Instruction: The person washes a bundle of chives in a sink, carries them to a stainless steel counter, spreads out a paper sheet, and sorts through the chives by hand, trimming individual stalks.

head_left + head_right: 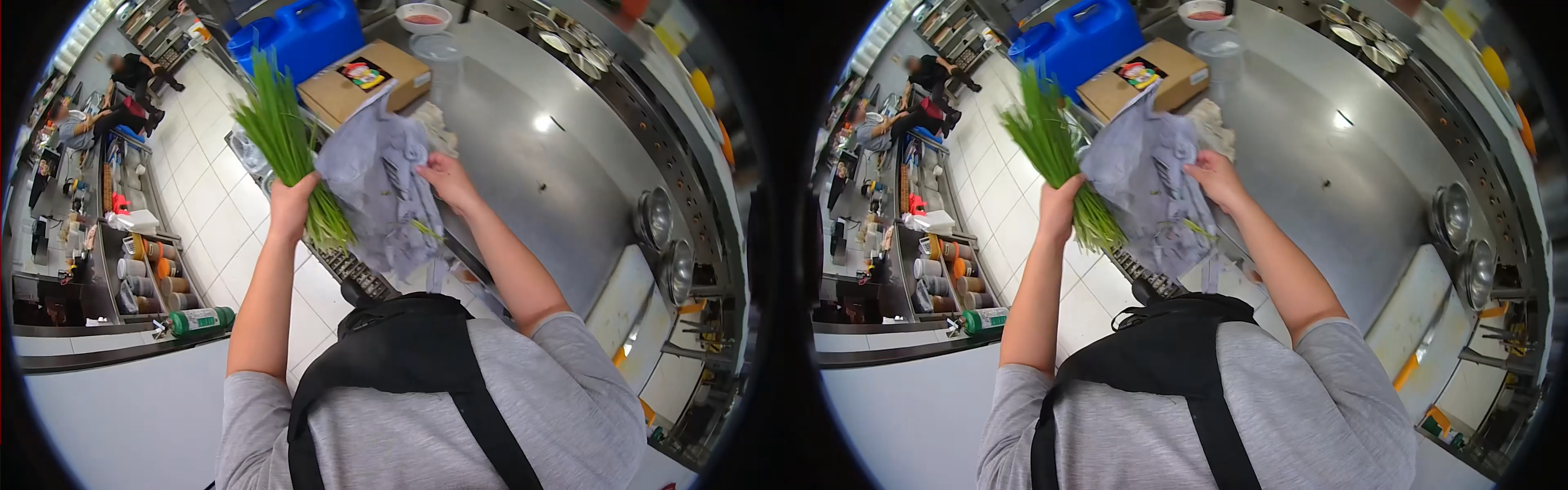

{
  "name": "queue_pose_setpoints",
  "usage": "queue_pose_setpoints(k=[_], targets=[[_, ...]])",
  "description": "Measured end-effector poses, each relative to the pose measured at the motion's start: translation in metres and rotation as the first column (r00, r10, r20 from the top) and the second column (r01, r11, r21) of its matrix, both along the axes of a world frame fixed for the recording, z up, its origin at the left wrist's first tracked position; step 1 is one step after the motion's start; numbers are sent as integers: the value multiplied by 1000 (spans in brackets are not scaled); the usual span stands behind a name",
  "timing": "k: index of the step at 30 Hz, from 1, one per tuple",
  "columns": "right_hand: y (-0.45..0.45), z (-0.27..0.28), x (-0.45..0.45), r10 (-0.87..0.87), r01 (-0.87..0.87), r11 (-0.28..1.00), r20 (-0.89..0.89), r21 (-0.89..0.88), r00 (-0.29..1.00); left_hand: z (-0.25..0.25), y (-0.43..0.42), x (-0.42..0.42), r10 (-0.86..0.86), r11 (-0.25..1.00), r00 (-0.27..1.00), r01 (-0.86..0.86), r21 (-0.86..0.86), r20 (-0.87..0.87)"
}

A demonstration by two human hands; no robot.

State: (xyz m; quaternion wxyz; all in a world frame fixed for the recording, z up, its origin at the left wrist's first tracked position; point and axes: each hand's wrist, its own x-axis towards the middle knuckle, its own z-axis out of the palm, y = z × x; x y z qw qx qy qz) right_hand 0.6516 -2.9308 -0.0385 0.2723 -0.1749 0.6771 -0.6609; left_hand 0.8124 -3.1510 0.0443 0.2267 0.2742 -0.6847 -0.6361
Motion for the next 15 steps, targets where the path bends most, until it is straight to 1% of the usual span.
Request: queue_pose_setpoints(k=[1, 2, 3, 4, 6, 7, 8, 9, 10, 11, 12, 13, 14, 15], targets=[[-33, 8, 3, 5, -5, 1000, 4, -2, 1000, 13, -23, 4, 46, 990, 999, -48, -134, -13], [-68, 31, 11, -44, 33, 998, -173, -61, 984, 26, -48, 10, 88, 960, 995, -95, -264, -37], [-114, 48, 26, -100, 59, 991, -355, -123, 929, 27, -87, 23, 123, 949, 967, -180, -257, -223], [-148, 56, 32, -98, 53, 990, -364, -132, 926, 24, -117, 27, 178, 908, 925, -286, -306, -336], [-205, 58, 45, -147, 61, 986, -623, -157, 768, 3, -174, 29, 271, 844, 871, -420, -334, -411], [-234, 36, 35, -70, 9, 997, -767, -83, 637, -15, -200, 30, 282, 812, 900, -408, -418, -332], [-254, 23, 39, -67, 5, 997, -761, -83, 645, -25, -224, 30, 295, 778, 921, -386, -496, -254], [-275, 19, 41, -90, 62, 996, -742, -66, 664, -24, -228, 26, 330, 787, 884, -451, -421, -330], [-296, 17, 36, -121, 123, 991, -729, -51, 673, -28, -238, 20, 348, 749, 841, -515, -417, -414], [-305, 25, 39, -131, 104, 991, -709, -82, 693, -32, -252, 17, 340, 780, 846, -498, -380, -411], [-316, 18, 35, -136, 118, 990, -705, -74, 696, -39, -260, 18, 333, 814, 859, -470, -341, -389], [-328, 7, 34, -14, 76, 995, -685, 60, 728, -48, -269, 21, 322, 828, 870, -450, -335, -373], [-334, 6, 33, 102, 29, 982, -650, 188, 753, -43, -271, 21, 357, 847, 873, -453, -278, -332], [-336, 5, 35, 47, 90, 982, -670, 168, 741, -39, -275, 15, 387, 860, 872, -459, -223, -301]])
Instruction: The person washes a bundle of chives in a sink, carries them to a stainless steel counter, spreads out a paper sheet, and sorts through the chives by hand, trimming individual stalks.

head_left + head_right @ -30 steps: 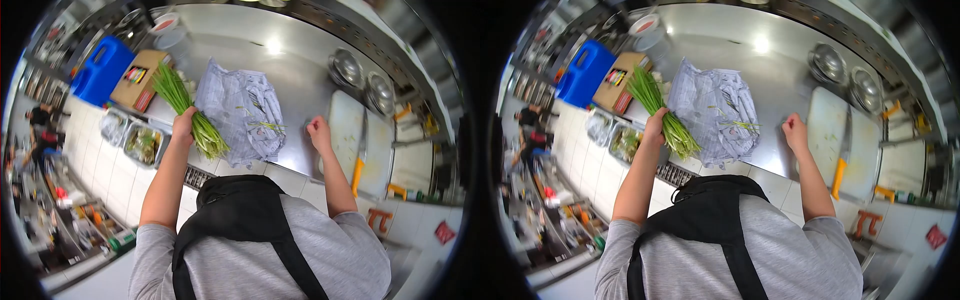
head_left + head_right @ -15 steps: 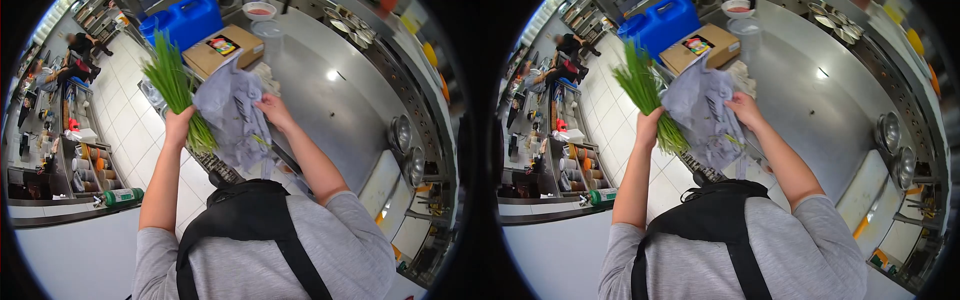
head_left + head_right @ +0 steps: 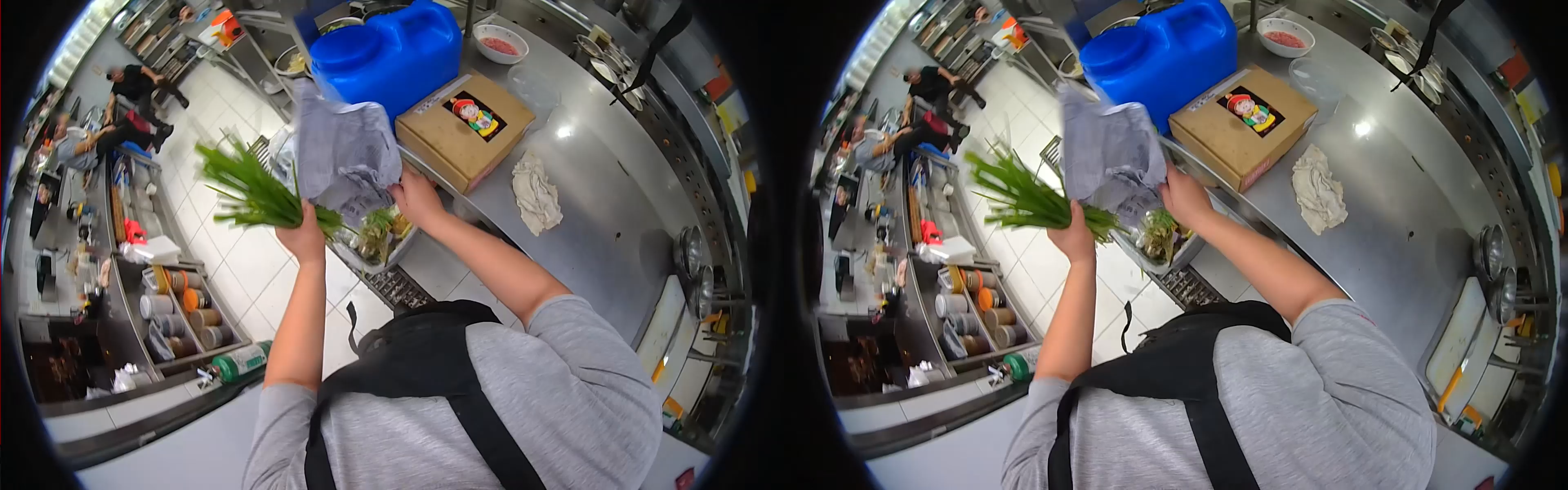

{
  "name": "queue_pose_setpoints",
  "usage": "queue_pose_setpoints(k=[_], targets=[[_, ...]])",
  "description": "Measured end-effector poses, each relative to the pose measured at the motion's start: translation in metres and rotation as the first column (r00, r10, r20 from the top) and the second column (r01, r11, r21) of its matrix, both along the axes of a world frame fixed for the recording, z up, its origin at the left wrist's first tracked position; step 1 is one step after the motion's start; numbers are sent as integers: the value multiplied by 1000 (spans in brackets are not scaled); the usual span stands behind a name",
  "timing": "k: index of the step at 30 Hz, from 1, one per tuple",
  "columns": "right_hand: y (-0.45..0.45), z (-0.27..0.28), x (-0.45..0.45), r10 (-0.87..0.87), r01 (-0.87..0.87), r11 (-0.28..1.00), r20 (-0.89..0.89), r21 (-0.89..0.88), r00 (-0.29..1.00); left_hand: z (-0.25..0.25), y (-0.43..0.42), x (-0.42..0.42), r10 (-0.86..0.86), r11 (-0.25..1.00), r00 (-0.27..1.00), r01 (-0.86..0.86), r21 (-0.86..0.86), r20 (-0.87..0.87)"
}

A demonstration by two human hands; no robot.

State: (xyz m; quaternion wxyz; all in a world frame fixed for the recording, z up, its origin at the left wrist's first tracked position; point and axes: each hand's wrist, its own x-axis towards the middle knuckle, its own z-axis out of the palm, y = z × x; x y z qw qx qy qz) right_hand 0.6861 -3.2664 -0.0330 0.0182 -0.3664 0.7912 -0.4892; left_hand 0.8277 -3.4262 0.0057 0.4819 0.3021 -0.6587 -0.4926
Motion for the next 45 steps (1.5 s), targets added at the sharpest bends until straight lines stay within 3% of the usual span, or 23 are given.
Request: queue_pose_setpoints(k=[3, 7, 8, 10, 12, 13, 14, 16, 18, 21, 24, 27, 28, 30, 33, 39, 41, 43, 45], targets=[[-5, 1, -1, -15, 9, 998, -93, -63, 996, -9, -11, -13, 7, 1000, 995, -5, 23, -96], [-15, 4, -14, -25, 20, 975, -22, -220, 999, -10, -25, -22, 50, 996, 998, -53, -73, -38], [-14, 19, -14, -8, 10, 995, 15, -103, 1000, -13, -27, -24, 49, 999, 997, -50, -1, -55], [-23, 11, -26, 45, -42, 995, 33, -90, 998, -10, -28, -22, 119, 993, 991, -119, 10, -53], [-41, 17, -37, 99, -94, 991, 46, -97, 994, -1, -38, -23, 172, 985, 985, -171, 11, -33], [-45, 23, -37, 113, -101, 977, 56, -189, 992, 2, -43, -20, 214, 977, 976, -214, 7, -36], [-47, 26, -34, 125, -100, 956, 74, -276, 989, 4, -48, -16, 211, 974, 977, -207, 86, -32], [-59, 30, -37, 165, -162, 984, 35, -68, 986, 14, -62, -4, 171, 966, 985, -175, 191, 35], [-73, 46, -26, 157, -156, 957, -18, -246, 988, 16, -77, 5, 188, 947, 982, -174, 271, -27], [-121, 65, -17, 187, -236, 946, -221, -222, 957, 9, -122, 29, 184, 919, 981, -146, 367, -69], [-192, 70, 9, 203, -268, 925, -246, -268, 948, 7, -179, 69, 235, 912, 969, -193, 362, -74], [-268, 75, 40, 291, -318, 934, -173, -162, 941, 11, -255, 115, 413, 872, 904, -357, 334, -112], [-295, 72, 54, 368, -367, 914, -27, -175, 929, 11, -279, 138, 453, 840, 887, -390, 377, -92], [-346, 71, 82, 466, -426, 880, 207, -210, 860, 18, -320, 183, 523, 780, 848, -436, 449, -85], [-428, 83, 129, 597, -482, 794, 329, -369, 732, 39, -382, 246, 593, 754, 799, -506, 418, -102], [-586, 96, 196, 713, -624, 699, 408, -348, 571, 41, -499, 358, 695, 656, 715, -592, 469, -70], [-648, 103, 224, 796, -685, 598, 407, -416, 448, 31, -540, 392, 743, 624, 653, -594, 508, -149], [-709, 114, 252, 823, -734, 542, 435, -408, 366, 54, -566, 422, 805, 532, 576, -597, 601, -141], [-777, 122, 282, 844, -765, 492, 444, -415, 302, 32, -614, 467, 843, 491, 508, -596, 635, -175]])
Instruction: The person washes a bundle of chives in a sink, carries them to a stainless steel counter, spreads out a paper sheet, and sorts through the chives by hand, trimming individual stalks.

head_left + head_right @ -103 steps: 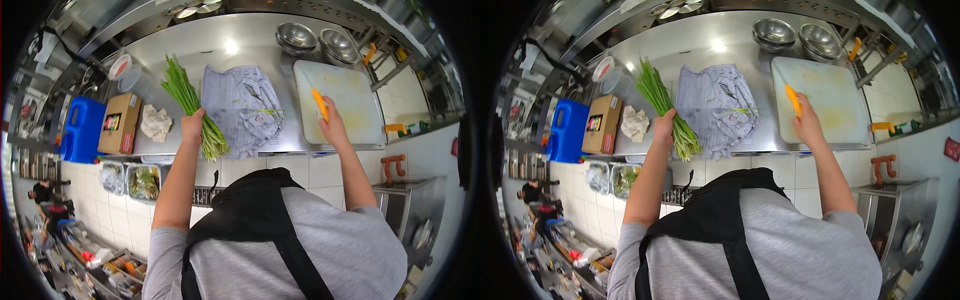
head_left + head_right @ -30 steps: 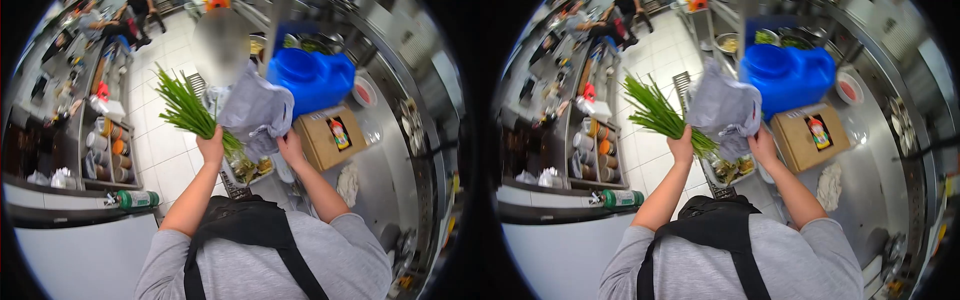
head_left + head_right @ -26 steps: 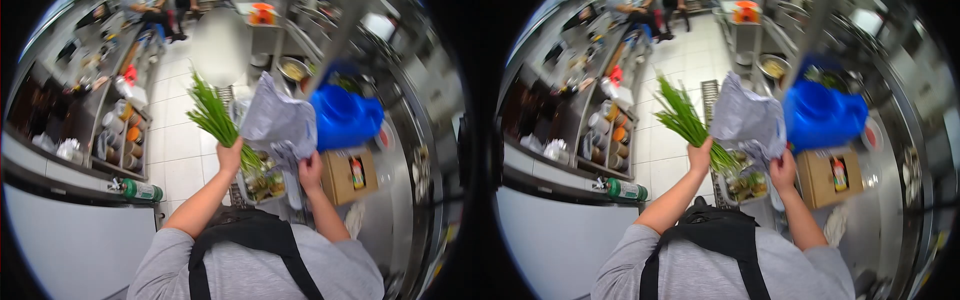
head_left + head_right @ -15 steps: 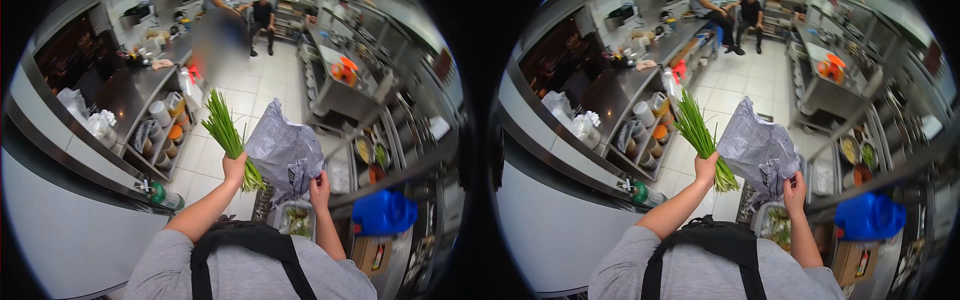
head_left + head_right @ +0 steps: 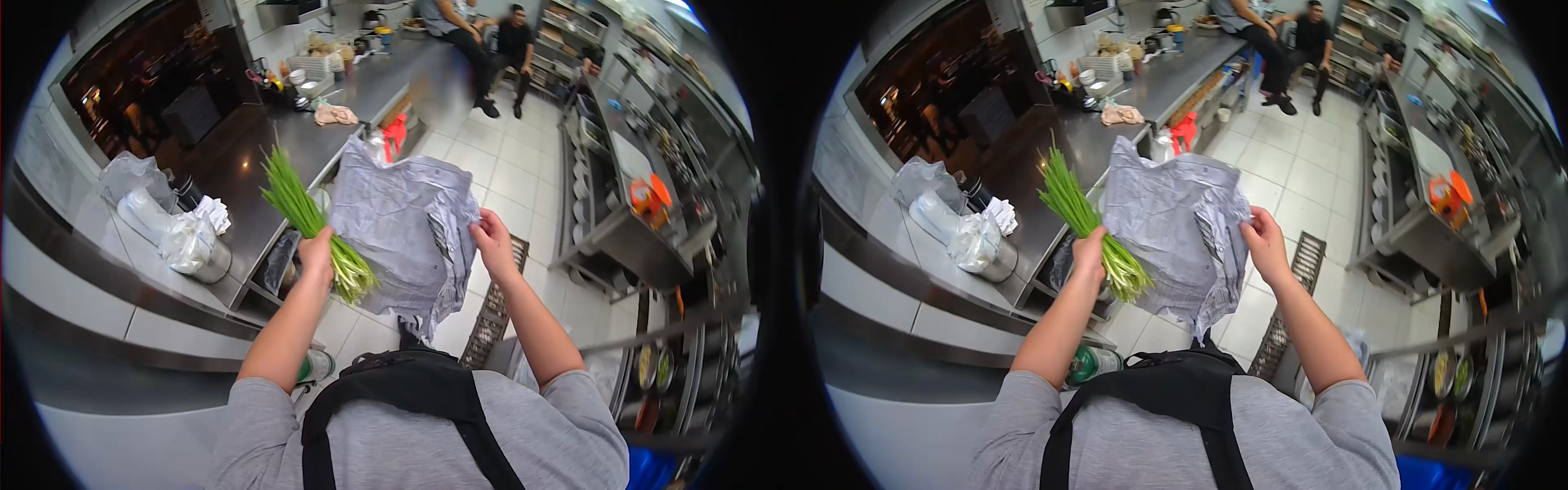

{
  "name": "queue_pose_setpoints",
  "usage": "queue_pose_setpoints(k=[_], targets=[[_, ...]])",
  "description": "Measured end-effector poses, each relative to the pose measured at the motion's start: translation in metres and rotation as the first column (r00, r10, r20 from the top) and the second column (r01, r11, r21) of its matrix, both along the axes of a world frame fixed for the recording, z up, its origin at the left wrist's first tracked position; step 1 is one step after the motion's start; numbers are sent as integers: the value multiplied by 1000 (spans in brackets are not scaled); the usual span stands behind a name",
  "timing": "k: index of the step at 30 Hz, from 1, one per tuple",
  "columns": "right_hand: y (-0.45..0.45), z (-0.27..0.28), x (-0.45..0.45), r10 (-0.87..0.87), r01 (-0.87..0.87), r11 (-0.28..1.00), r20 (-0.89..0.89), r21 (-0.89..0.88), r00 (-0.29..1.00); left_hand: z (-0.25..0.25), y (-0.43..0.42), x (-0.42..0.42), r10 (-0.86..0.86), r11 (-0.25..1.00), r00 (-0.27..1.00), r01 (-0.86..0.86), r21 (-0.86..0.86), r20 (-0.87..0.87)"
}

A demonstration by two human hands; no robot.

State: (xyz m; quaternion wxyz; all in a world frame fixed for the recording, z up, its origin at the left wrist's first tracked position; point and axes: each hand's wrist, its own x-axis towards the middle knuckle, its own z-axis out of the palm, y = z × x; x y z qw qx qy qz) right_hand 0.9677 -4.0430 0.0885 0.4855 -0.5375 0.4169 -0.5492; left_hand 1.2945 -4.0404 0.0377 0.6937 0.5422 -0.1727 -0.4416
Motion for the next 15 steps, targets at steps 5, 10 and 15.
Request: queue_pose_setpoints(k=[5, 10, 15], targets=[[-162, 12, 105, 302, -300, 950, -10, 91, 953, 3, -60, 99, 211, 973, 977, -207, 107, -33], [-274, 9, 227, 513, -511, 857, -18, 72, 858, 21, -92, 176, 435, 895, 895, -442, 64, 99], [-368, -20, 333, 651, -668, 740, -162, -80, 741, -15, -132, 239, 660, 748, 748, -663, 34, 75]])
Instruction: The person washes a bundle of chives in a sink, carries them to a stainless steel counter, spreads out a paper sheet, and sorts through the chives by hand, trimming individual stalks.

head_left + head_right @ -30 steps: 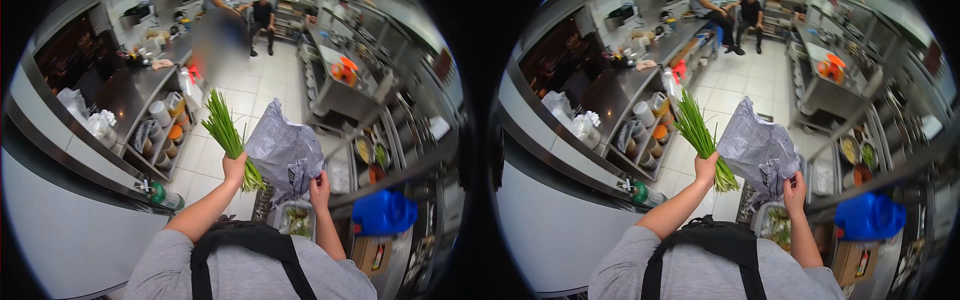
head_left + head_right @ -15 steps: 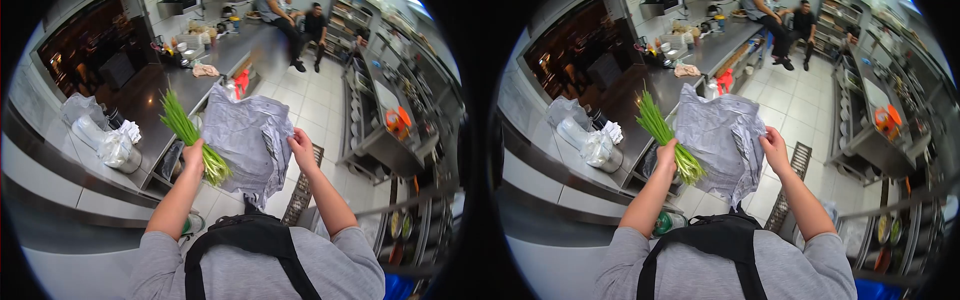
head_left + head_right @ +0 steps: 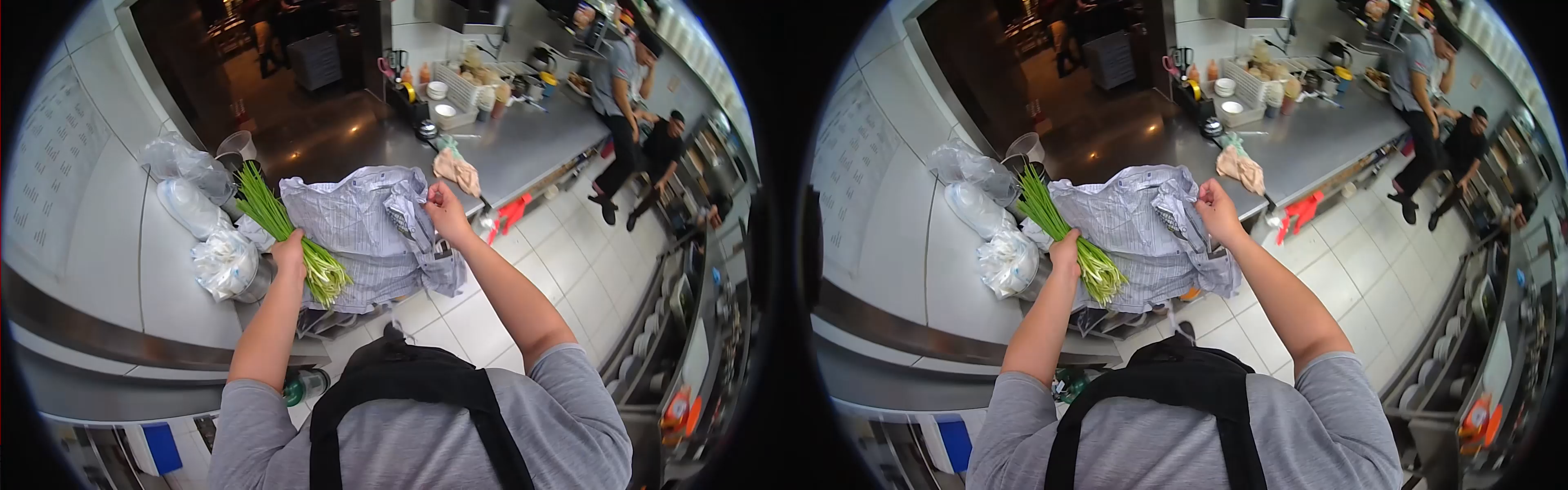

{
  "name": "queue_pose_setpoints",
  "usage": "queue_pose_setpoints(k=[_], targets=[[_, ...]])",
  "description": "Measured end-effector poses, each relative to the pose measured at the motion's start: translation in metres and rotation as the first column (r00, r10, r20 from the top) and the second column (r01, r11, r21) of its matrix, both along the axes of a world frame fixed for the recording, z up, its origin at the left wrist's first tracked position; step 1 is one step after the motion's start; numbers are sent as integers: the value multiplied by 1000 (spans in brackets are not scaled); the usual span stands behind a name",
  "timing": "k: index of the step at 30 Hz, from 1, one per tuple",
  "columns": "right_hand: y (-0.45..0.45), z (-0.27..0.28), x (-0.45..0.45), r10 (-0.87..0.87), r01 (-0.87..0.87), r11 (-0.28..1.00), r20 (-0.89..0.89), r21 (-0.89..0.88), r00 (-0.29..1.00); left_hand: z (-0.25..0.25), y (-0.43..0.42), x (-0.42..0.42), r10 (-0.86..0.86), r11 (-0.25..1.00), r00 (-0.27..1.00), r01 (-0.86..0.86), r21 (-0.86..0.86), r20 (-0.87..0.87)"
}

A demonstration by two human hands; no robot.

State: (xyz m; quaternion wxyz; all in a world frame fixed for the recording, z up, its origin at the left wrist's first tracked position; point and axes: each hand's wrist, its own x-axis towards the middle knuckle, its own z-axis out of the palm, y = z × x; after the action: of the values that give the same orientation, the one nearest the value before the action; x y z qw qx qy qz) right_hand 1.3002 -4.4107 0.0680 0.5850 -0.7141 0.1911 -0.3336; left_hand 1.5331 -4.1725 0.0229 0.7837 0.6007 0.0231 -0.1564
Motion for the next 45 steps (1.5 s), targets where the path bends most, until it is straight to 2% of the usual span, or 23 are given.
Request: queue_pose_setpoints(k=[3, 7, 9, 11, 13, 15, 17, 18, 20, 23, 25, 27, 28, 29, 32, 33, 35, 36, 37, 38, 39, 43, 45], targets=[[-45, -14, 47, 35, -35, 999, 11, -41, 999, -21, -29, 36, 6, 999, 998, -2, 53, -70], [-96, -26, 93, -37, 31, 996, -82, -79, 996, -46, -75, 67, 117, 993, 982, -110, 51, -150], [-120, -27, 114, -56, 41, 996, -208, -78, 977, -49, -88, 78, 161, 986, 976, -151, 76, -145], [-140, -27, 138, -58, 40, 995, -195, -95, 979, -45, -99, 77, 202, 979, 968, -197, 45, -149], [-156, -29, 155, -105, 43, 967, -243, -251, 964, -42, -106, 71, 236, 972, 960, -235, 27, -151], [-177, -43, 176, -87, 1, 958, -286, -286, 954, -39, -113, 67, 286, 952, 944, -299, -62, -165], [-195, -58, 189, -109, -116, 910, -500, -397, 859, -33, -120, 58, 322, 942, 936, -332, -54, -140], [-199, -68, 195, -73, -158, 907, -515, -389, 854, -30, -122, 50, 334, 939, 936, -341, -47, -115], [-205, -87, 203, -248, -249, 712, -567, -656, 786, -24, -127, 36, 363, 929, 925, -368, -32, -109], [-172, -51, 193, -149, -354, 771, -691, -529, 707, -25, -135, 22, 398, 917, 915, -399, -19, -61], [-164, -45, 186, -102, -472, 728, -761, -496, 641, -14, -139, 13, 357, 933, 933, -358, -15, -49], [-160, -46, 177, -96, -406, 609, -572, -681, 815, -11, -140, 8, 368, 930, 929, -368, 8, -51], [-166, -42, 175, 0, -371, 680, -506, -633, 862, -10, -142, 4, 392, 920, 920, -391, 28, -18], [-175, -46, 176, 18, -391, 675, -516, -626, 857, -7, -144, 2, 412, 910, 911, -412, 48, 17], [-185, -41, 185, 64, -66, 888, -20, -455, 998, -17, -140, 3, 426, 903, 904, -423, 79, -41], [-177, -29, 185, 70, -73, 890, -23, -449, 997, -16, -142, 3, 416, 907, 906, -409, 97, -71], [-155, -6, 180, 279, -55, 542, 118, -839, 953, -14, -147, 2, 421, 899, 905, -407, 164, -59], [-145, 7, 176, 336, -278, 393, -145, -877, 931, -11, -150, 2, 403, 913, 908, -390, 121, -112], [-143, -1, 176, 327, -294, 407, -163, -865, 931, -13, -151, 3, 381, 925, 909, -373, 79, -167], [-143, -10, 183, 184, -422, 352, -380, -836, 906, -22, -146, 7, 379, 911, 917, -346, 224, -125], [-143, -18, 190, 29, -548, 310, -569, -776, 822, -24, -144, 9, 333, 934, 932, -306, 183, -143], [-151, -45, 197, -122, -517, 424, -613, -743, 781, -28, -136, 8, 314, 948, 924, -293, 124, -217], [-162, -53, 205, -173, -524, 408, -626, -748, 760, -29, -130, 9, 300, 954, 919, -286, 92, -256]])
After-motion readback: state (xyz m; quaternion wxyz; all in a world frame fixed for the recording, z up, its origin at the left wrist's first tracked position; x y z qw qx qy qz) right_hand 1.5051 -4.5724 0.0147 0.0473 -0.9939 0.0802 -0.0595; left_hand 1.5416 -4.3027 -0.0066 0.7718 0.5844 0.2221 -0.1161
